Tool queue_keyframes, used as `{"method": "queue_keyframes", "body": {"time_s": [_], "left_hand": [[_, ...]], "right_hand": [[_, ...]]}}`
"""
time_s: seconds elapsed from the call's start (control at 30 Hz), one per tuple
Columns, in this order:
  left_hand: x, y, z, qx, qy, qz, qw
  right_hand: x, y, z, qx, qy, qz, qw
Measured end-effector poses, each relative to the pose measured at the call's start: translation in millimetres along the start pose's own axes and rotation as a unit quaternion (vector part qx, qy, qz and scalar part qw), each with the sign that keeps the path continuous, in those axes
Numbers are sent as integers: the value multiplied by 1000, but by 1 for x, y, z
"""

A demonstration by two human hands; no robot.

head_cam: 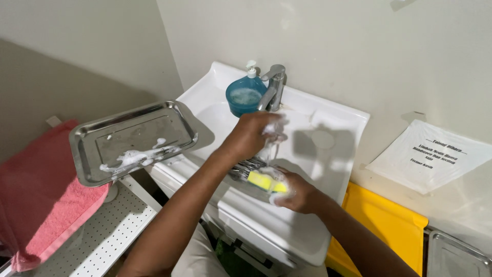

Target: The person scrubs a collection of metal dental instruments with a yellow sponge and soap in a white sink. They rinse the instruments under running water and place them into a metal tray. Finally, the person scrubs the metal tray itself with the sponge.

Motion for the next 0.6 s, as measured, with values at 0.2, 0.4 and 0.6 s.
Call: {"method": "queue_keyframes", "body": {"time_s": [0.2, 0.4, 0.6], "left_hand": [[-72, 47, 55, -112, 142, -263, 948], [-113, 78, 90, -85, 309, -290, 902], [-89, 79, 76, 71, 437, -414, 795]], "right_hand": [[45, 12, 10, 34, -60, 250, 966], [37, 9, 12, -11, -38, 84, 996], [56, 21, 1, 150, -97, -13, 984]]}}
Point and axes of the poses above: each hand's wrist, its own y-axis away from the middle knuckle, its own z-axis out of the palm, x = y × z, the point moved 4 cm from there along -y, towards the middle knuckle
